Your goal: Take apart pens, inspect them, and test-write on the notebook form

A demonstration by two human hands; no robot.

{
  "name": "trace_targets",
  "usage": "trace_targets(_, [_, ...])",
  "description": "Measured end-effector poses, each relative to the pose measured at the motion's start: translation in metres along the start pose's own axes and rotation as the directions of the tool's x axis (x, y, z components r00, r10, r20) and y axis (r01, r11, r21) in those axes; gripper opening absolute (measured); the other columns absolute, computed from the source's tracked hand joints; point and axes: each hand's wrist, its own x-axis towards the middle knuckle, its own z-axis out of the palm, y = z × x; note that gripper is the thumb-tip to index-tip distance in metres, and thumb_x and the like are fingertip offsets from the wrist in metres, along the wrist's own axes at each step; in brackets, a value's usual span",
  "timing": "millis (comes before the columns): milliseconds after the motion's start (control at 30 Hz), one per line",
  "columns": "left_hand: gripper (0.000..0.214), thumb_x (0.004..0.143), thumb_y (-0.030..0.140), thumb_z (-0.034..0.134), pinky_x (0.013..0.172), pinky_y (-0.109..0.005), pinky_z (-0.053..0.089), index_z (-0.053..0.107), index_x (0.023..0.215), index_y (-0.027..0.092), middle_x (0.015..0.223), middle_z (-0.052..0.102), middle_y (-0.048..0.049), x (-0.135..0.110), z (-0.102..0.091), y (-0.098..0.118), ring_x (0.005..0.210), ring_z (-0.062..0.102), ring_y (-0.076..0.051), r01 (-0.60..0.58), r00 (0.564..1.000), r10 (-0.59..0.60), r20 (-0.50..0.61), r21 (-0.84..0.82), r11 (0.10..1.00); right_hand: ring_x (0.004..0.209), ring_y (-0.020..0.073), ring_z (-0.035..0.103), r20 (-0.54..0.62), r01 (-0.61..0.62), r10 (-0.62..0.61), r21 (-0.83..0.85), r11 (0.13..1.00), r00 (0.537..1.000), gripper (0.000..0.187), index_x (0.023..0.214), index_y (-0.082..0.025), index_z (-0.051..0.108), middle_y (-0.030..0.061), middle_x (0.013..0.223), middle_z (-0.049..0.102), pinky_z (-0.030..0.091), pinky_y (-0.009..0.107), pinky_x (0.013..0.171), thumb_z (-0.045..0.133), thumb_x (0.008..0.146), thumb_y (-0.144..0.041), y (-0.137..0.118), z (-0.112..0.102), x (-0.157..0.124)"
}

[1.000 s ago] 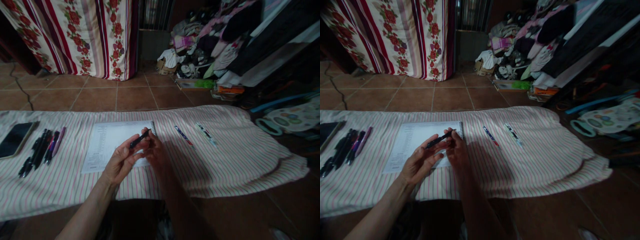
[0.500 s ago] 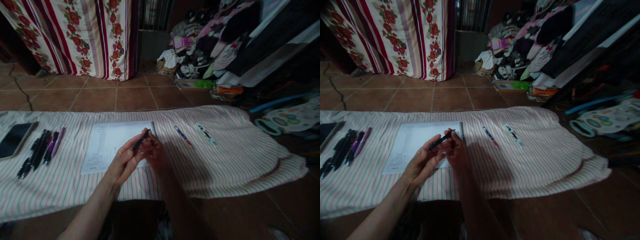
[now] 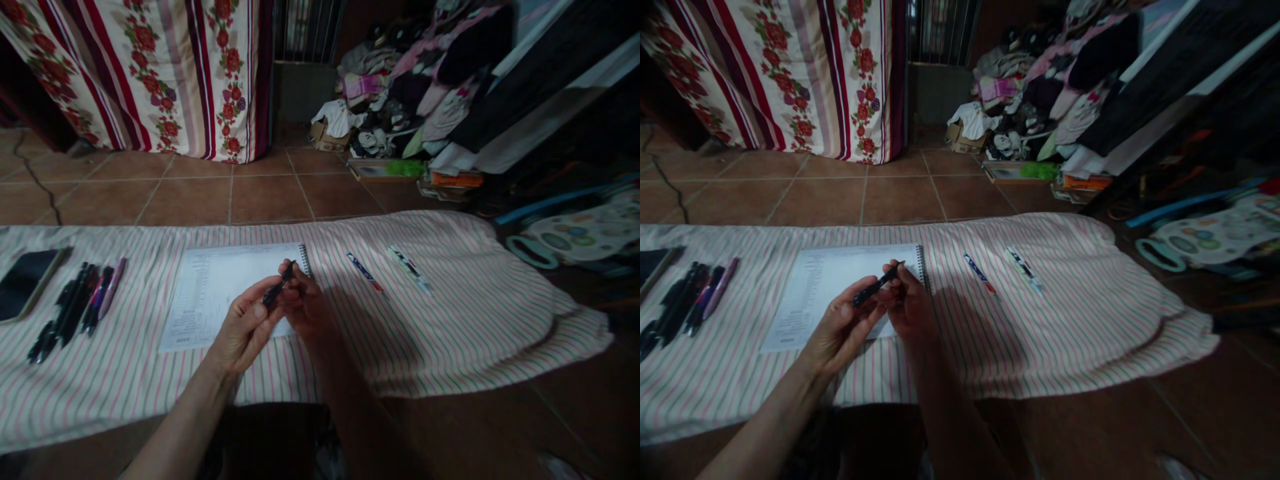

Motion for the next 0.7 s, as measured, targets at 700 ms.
trace_targets(700, [0.044, 0.071, 0.028, 0.074, 0.082, -0.029, 0.046, 0.061, 0.112, 0.024, 0.112, 0.064, -0.0074, -0.006, -0.006, 0.003, 0.101, 0.058, -0.020, 0.031, 0.965, -0.078, 0.251, 0.186, 0.982, 0.040, 0.0023, 0.035, 0.026, -0.039, 0.041, -0.099, 0.994, 0.999, 0.023, 0.095, -0.021, 0.065, -0.0053, 0.064, 0.060, 0.028, 0.013, 0.032, 0.066, 0.076, -0.035, -0.004, -0.008, -0.001])
